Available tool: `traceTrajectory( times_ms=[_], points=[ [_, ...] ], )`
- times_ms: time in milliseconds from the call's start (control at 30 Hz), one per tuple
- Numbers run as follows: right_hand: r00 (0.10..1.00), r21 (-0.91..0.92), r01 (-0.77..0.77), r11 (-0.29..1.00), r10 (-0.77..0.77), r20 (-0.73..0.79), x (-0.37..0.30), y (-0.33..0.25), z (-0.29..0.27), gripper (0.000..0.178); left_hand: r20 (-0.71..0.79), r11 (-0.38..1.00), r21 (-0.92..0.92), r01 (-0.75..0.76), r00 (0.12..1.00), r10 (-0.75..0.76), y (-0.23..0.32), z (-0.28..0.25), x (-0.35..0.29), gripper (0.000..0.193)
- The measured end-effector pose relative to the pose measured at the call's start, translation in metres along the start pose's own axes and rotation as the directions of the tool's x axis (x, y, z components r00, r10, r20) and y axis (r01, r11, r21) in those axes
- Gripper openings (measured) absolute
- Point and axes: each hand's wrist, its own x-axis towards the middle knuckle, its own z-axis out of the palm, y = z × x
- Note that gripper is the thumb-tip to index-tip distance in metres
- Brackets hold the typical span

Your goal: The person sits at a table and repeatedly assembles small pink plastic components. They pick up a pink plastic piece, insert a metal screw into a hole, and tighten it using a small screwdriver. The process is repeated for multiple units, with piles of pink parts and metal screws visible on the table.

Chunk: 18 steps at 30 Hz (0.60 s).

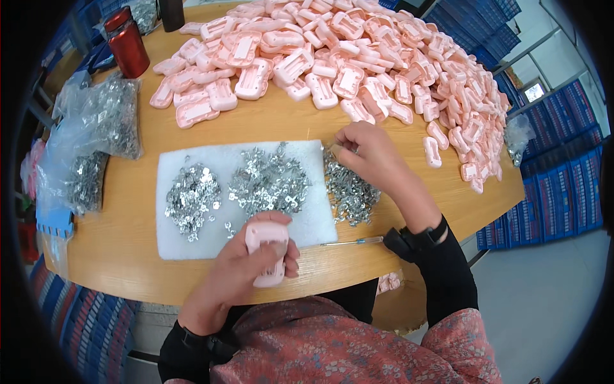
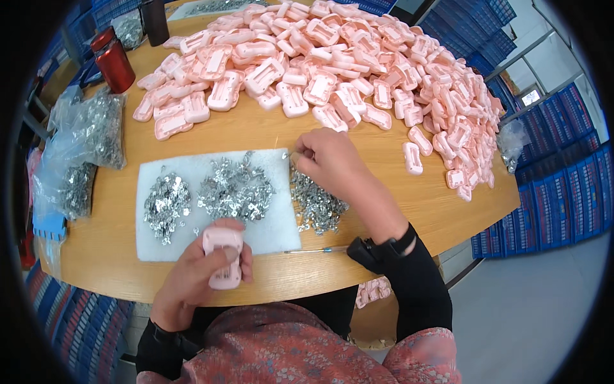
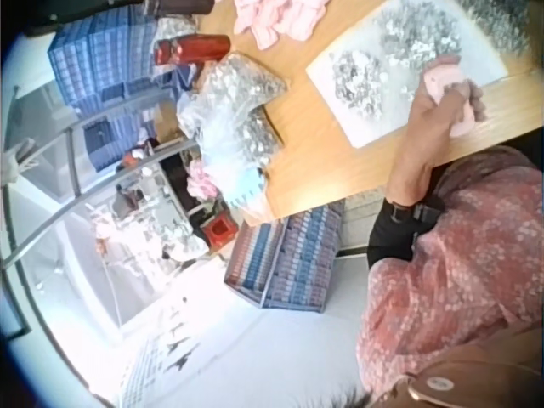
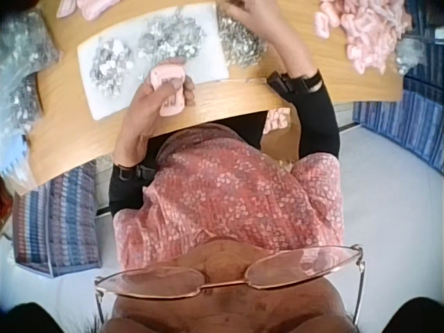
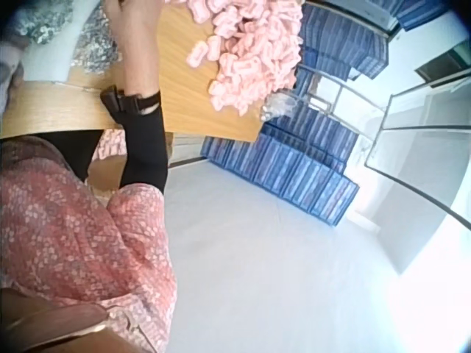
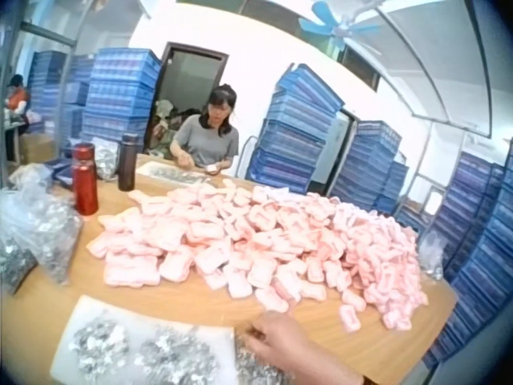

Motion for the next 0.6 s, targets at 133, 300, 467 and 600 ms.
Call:
traceTrajectory(
  times_ms=[133,300,467,600],
  points=[
    [0.967,0.065,0.246,0.967,-0.249,0.055,-0.030,-0.045,-0.002,0.012,-0.154,0.992,-0.067,-0.105,0.984,0.093,-0.001,0.006,0.011,0.043],
    [0.942,0.076,0.320,0.944,-0.326,0.083,-0.051,-0.075,0.009,0.017,-0.119,0.986,-0.161,-0.048,0.992,0.029,-0.011,0.006,0.028,0.046],
    [0.972,0.017,0.229,0.973,-0.227,-0.063,-0.055,-0.053,0.025,0.016,-0.218,0.954,-0.172,-0.247,0.954,0.208,-0.020,0.006,0.030,0.050],
    [0.988,0.070,0.148,0.987,-0.144,-0.058,-0.065,-0.052,0.021,0.015,-0.211,0.924,-0.174,-0.341,0.929,0.304,-0.012,0.000,0.024,0.051]
  ],
)
